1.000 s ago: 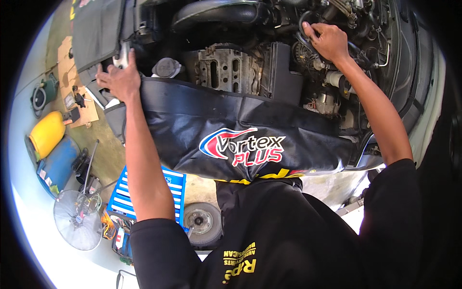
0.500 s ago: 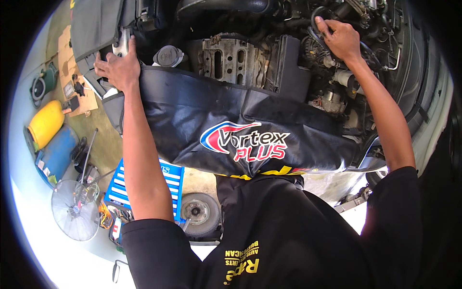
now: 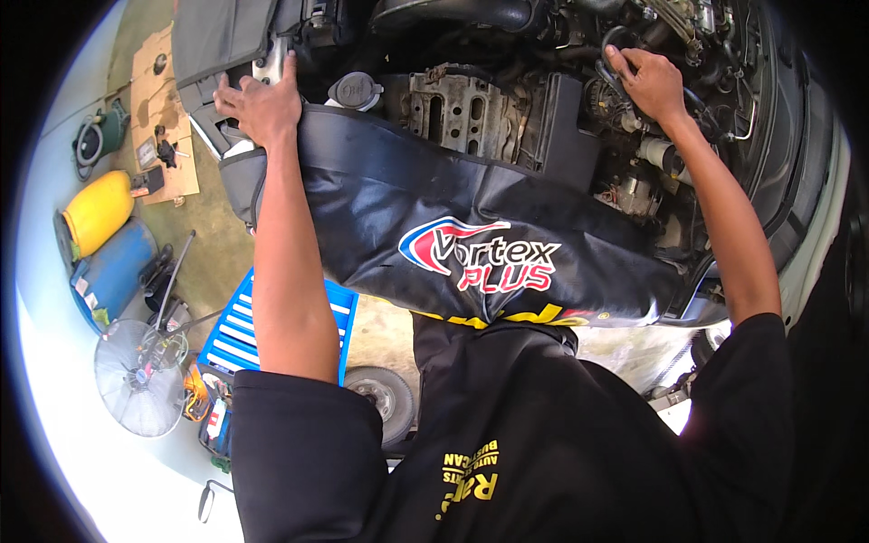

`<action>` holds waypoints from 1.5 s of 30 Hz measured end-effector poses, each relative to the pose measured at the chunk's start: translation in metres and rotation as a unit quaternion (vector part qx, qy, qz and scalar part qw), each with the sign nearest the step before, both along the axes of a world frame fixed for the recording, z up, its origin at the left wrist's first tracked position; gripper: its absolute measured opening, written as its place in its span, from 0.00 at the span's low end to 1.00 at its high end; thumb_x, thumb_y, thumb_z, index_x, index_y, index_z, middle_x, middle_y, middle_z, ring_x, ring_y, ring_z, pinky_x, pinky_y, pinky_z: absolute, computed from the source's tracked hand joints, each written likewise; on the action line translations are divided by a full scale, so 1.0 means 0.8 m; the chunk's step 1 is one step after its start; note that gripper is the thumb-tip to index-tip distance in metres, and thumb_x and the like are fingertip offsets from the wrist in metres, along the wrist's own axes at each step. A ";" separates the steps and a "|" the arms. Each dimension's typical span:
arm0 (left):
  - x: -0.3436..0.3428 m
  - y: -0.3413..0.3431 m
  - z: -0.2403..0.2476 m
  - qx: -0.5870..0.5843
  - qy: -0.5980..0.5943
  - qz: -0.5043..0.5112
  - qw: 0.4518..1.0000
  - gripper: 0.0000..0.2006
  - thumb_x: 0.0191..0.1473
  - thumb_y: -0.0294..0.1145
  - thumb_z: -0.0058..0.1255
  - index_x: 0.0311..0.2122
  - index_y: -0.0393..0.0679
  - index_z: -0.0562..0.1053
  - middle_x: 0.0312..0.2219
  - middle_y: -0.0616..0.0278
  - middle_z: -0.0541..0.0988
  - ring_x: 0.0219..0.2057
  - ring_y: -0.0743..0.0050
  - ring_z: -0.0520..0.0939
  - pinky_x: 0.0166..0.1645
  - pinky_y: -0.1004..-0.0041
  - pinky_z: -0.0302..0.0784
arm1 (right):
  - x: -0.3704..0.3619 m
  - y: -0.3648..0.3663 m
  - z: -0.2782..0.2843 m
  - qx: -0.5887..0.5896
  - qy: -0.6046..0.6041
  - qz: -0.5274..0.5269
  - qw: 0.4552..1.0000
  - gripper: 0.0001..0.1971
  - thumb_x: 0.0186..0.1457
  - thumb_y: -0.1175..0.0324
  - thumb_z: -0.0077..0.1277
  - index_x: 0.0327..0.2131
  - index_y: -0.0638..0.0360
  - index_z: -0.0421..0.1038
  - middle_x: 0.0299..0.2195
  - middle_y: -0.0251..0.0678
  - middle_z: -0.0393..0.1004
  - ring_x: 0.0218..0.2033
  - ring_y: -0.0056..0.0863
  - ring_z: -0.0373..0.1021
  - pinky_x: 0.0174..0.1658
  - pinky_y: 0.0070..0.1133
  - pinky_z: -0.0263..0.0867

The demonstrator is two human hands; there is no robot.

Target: The person removes a protective cover from the engine bay, then installs a new car battery into the battery tray. They secure the battery with a metal bracket and tighten it with a wrench, then attach the positive terminal and cover it with a red protective cap.

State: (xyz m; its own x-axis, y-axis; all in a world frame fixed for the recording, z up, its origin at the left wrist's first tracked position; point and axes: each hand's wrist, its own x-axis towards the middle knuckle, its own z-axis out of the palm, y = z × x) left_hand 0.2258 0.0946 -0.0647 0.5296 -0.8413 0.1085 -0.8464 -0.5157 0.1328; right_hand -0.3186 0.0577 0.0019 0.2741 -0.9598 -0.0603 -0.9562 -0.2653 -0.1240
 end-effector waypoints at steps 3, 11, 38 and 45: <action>0.001 0.002 -0.003 -0.010 -0.005 0.002 1.000 0.43 0.52 0.70 0.59 0.48 0.29 0.78 0.68 0.47 0.57 0.72 0.42 0.50 0.62 0.43 0.74 | 0.003 0.005 0.001 0.016 -0.015 -0.003 1.000 0.29 0.67 0.38 0.45 0.36 0.54 0.83 0.30 0.48 0.80 0.35 0.54 0.77 0.38 0.38 0.72; 0.000 0.002 -0.003 -0.009 -0.004 0.009 1.000 0.43 0.51 0.69 0.61 0.47 0.27 0.77 0.66 0.49 0.59 0.71 0.43 0.51 0.60 0.42 0.74 | 0.001 0.011 -0.006 0.001 -0.007 -0.037 0.999 0.30 0.67 0.38 0.45 0.36 0.55 0.83 0.29 0.47 0.80 0.35 0.51 0.78 0.37 0.36 0.72; 0.011 -0.003 -0.013 -0.006 -0.024 0.012 1.000 0.46 0.50 0.74 0.59 0.47 0.28 0.78 0.67 0.47 0.59 0.71 0.43 0.52 0.63 0.43 0.72 | 0.003 0.001 -0.014 -0.046 0.005 -0.024 0.999 0.28 0.66 0.37 0.47 0.36 0.50 0.86 0.28 0.44 0.82 0.32 0.48 0.79 0.36 0.37 0.75; 0.004 -0.005 -0.014 -0.023 -0.029 0.007 0.999 0.46 0.51 0.74 0.57 0.47 0.29 0.78 0.67 0.48 0.59 0.71 0.43 0.52 0.63 0.42 0.72 | 0.002 0.001 -0.003 -0.026 -0.003 -0.011 1.000 0.30 0.64 0.36 0.47 0.33 0.53 0.86 0.27 0.45 0.82 0.33 0.47 0.80 0.40 0.37 0.76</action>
State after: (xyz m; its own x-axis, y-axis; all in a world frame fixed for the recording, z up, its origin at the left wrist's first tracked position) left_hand 0.2291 0.0903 -0.0759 0.5325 -0.8276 0.1776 -0.8464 -0.5216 0.1071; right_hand -0.3174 0.0583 -0.0004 0.2531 -0.9674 -0.0096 -0.9612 -0.2503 -0.1161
